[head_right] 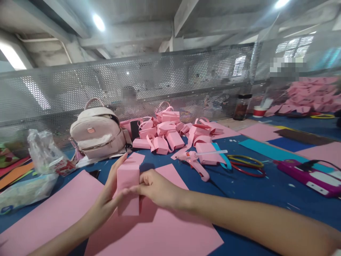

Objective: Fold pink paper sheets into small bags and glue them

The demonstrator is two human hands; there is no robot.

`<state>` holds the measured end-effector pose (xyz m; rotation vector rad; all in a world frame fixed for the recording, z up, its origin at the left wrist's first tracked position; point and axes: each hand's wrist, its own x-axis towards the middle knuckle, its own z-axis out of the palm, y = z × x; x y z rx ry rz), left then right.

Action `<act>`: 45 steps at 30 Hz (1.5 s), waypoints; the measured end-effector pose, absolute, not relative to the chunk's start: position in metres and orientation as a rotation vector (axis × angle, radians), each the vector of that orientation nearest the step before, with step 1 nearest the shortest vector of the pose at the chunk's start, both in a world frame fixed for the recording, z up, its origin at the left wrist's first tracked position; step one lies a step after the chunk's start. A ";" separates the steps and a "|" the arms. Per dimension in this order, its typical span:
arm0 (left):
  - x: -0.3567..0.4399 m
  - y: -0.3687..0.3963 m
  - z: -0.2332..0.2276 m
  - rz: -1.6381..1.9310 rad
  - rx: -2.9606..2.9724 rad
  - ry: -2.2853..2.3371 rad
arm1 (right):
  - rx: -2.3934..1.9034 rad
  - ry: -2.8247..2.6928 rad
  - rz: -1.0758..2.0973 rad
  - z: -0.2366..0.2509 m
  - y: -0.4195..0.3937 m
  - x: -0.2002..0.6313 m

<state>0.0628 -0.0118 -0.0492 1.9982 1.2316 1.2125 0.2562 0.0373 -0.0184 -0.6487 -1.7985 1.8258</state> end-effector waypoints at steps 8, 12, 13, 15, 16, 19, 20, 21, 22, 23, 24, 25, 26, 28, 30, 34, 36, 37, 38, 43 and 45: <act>0.066 -0.011 -0.037 1.362 1.715 1.253 | -0.753 -2.149 1.274 0.013 0.040 0.253; 0.059 -0.010 -0.037 1.447 1.691 1.179 | -0.798 -2.338 0.913 0.026 0.039 0.256; 0.058 -0.010 -0.038 1.477 1.710 1.146 | -0.809 -2.369 0.878 0.027 0.040 0.255; 0.055 -0.010 -0.039 1.538 1.762 1.116 | -0.815 -2.397 0.835 0.027 0.040 0.253; 0.054 -0.011 -0.038 1.559 1.786 1.128 | -0.812 -2.398 0.818 0.027 0.041 0.252; 0.052 -0.012 -0.036 1.576 1.827 1.229 | -0.802 -2.395 0.791 0.026 0.043 0.249; 0.051 -0.012 -0.035 1.567 1.825 1.260 | -0.804 -2.395 0.789 0.026 0.043 0.249; 0.051 -0.012 -0.034 1.560 1.816 1.280 | -0.805 -2.406 0.776 0.026 0.043 0.248; 0.051 -0.012 -0.034 1.556 1.806 1.287 | -0.803 -2.426 0.750 0.026 0.043 0.247; 0.052 -0.012 -0.034 1.557 1.797 1.284 | -0.799 -2.453 0.715 0.026 0.043 0.246; 0.052 -0.012 -0.034 1.568 1.787 1.275 | -0.791 -2.485 0.676 0.026 0.043 0.245; 0.052 -0.012 -0.034 1.582 1.779 1.261 | -0.781 -2.516 0.639 0.027 0.042 0.244; 0.053 -0.012 -0.034 1.599 1.769 1.248 | -0.773 -2.542 0.606 0.027 0.042 0.243; 0.053 -0.012 -0.035 1.619 1.755 1.230 | -0.768 -2.568 0.577 0.027 0.042 0.241; 0.054 -0.012 -0.036 1.632 1.746 1.217 | -0.781 -2.577 0.558 0.028 0.043 0.240; 0.053 -0.012 -0.036 1.651 1.776 1.207 | -0.839 -2.562 0.538 0.026 0.046 0.239; 0.051 -0.012 -0.036 1.631 1.842 1.225 | -0.862 -2.554 0.533 0.023 0.046 0.238; 0.050 -0.012 -0.036 1.616 1.884 1.240 | -0.869 -2.551 0.534 0.022 0.046 0.238; 0.049 -0.011 -0.035 1.601 1.924 1.256 | -0.874 -2.550 0.535 0.020 0.045 0.237; 0.042 -0.007 -0.036 1.636 1.773 1.308 | -0.862 -2.568 0.549 0.021 0.049 0.239; 0.039 -0.004 -0.039 1.681 1.557 1.304 | -0.849 -2.585 0.557 0.025 0.056 0.245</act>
